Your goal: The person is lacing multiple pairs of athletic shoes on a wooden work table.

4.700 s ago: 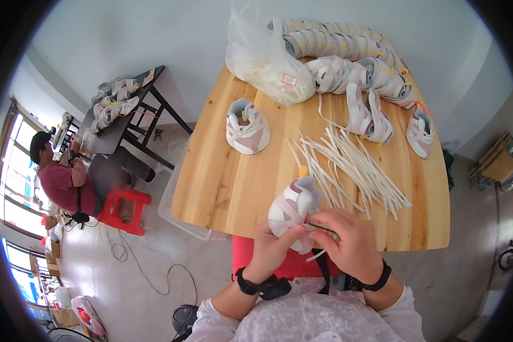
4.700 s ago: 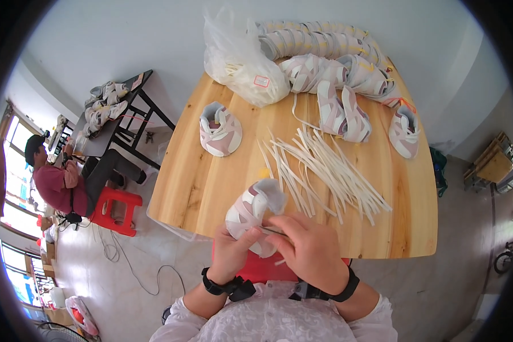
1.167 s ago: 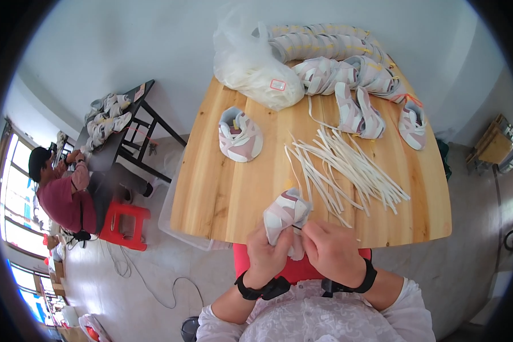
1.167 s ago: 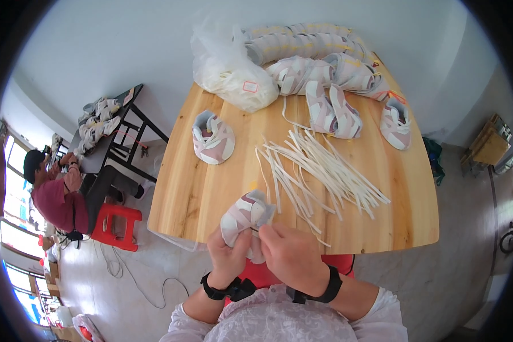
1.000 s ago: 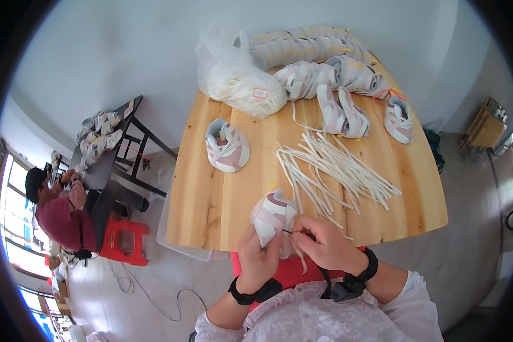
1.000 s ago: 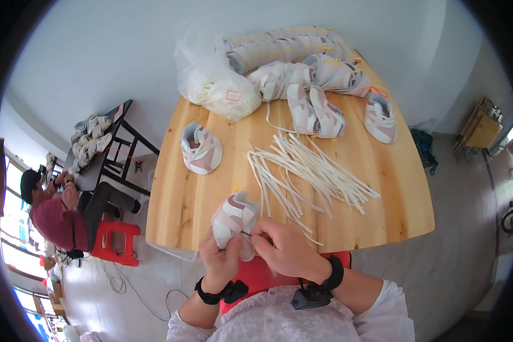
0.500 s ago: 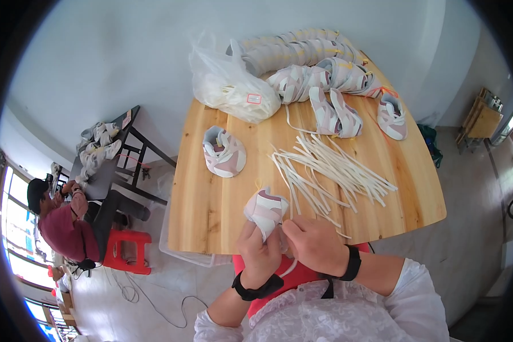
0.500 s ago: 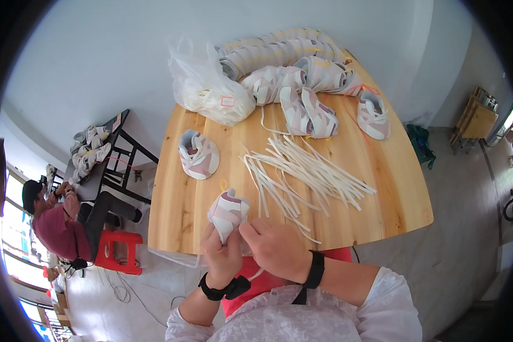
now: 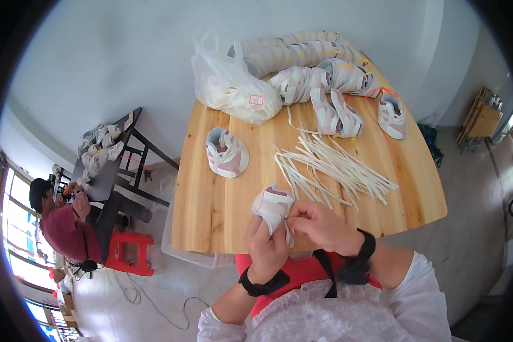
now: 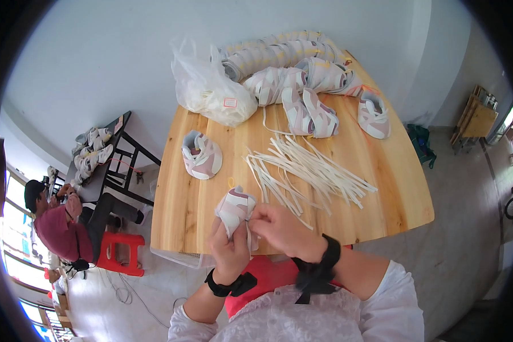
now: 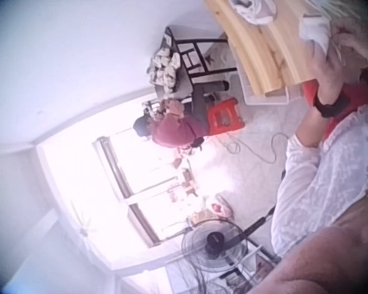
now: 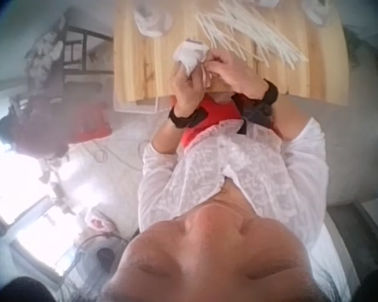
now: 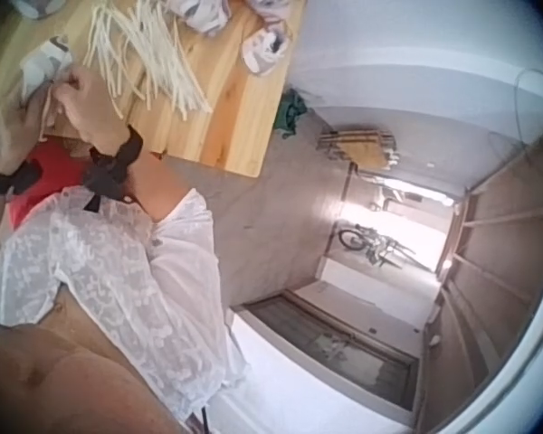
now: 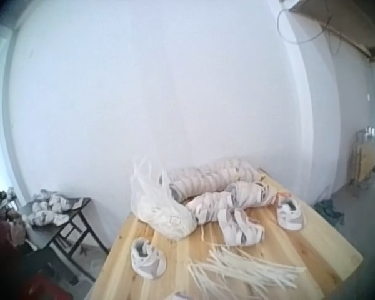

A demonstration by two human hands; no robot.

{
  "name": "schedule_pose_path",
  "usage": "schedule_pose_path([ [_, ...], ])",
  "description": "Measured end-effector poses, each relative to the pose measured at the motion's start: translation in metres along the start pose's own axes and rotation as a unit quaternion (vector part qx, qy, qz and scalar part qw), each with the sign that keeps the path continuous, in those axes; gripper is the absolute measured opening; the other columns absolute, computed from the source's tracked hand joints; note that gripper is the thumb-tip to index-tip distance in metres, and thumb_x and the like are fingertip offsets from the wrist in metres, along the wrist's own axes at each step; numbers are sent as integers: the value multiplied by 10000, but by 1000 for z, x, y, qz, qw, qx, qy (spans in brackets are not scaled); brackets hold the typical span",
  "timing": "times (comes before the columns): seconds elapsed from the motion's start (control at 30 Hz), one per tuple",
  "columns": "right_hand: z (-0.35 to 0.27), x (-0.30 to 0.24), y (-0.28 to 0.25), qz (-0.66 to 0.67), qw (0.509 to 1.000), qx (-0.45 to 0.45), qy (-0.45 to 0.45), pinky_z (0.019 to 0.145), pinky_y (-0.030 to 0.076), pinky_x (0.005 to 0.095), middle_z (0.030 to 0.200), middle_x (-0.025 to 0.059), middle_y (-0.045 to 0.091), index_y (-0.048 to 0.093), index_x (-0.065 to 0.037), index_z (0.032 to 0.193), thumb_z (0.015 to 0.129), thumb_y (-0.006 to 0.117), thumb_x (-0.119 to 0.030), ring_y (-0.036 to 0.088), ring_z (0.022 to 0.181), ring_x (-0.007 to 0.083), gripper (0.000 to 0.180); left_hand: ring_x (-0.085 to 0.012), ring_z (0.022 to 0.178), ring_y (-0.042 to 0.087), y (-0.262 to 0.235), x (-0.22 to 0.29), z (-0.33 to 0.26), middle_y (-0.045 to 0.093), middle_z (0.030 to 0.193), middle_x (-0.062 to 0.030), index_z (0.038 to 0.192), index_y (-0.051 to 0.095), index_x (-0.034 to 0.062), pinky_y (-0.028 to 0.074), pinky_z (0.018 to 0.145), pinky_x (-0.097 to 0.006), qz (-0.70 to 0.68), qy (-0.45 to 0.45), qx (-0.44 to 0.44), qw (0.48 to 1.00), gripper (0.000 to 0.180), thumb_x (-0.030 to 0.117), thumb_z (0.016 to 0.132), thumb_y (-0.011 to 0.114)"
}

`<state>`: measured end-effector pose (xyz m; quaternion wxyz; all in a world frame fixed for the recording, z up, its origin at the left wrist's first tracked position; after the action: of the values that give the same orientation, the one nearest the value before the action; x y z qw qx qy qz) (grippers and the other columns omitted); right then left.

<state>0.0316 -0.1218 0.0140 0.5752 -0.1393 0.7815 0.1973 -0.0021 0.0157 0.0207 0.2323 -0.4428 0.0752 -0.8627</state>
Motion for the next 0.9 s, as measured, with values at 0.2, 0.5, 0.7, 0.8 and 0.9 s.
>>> schedule_pose_path([
  [0.2, -17, -7, 9, -313, 879, 165, -320, 520, 418, 280, 656, 54, 563, 584, -3, 874, 888, 569, -84, 541, 571, 115, 83, -220, 895, 639, -5, -11, 5, 634, 1042, -160, 1102, 614, -49, 488, 738, -288, 14, 9, -74, 997, 280, -82, 838, 526],
  [0.5, -17, -2, -13, 32, 999, -17, -10, 451, 350, 280, 602, 13, 516, 591, -15, 903, 910, 560, -192, 442, 466, 116, 180, -141, 840, 611, -10, -4, 9, 632, 1006, -104, 1078, 621, -48, 478, 683, -264, -59, -58, -57, 995, 251, -58, 835, 553],
  [0.7, -6, 9, -6, -83, 986, 21, -141, 383, 244, 224, 563, -47, 414, 529, -77, 796, 947, 513, -197, 336, 422, 42, 194, -302, 814, 643, -3, -3, 6, 630, 986, -191, 1076, 640, -26, 496, 685, -315, -10, -22, -42, 999, 306, -92, 789, 555],
  [0.8, -13, 2, 6, -423, 787, 183, -411, 376, 233, 225, 549, -64, 404, 513, -85, 781, 953, 500, -196, 326, 402, 44, 205, -324, 800, 640, 0, -2, 7, 632, 975, -193, 1068, 642, -26, 500, 674, -328, 26, 8, -17, 999, 318, -102, 773, 551],
  [0.9, 0, 6, -6, 170, 975, -71, 125, 382, 324, 315, 539, 24, 460, 521, -49, 813, 903, 549, -185, 444, 405, 180, 164, -323, 802, 639, -4, -5, 7, 635, 980, -191, 1065, 644, -26, 500, 671, -332, 41, 31, -20, 998, 321, -107, 770, 546],
])
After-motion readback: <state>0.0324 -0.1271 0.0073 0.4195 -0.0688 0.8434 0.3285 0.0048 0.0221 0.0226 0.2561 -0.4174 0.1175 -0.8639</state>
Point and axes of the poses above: each hand's wrist, its own z-axis towards the middle knuckle, its own y-axis out of the palm, x = y × z, the point moved 2 cm from there along z, towards the middle knuckle
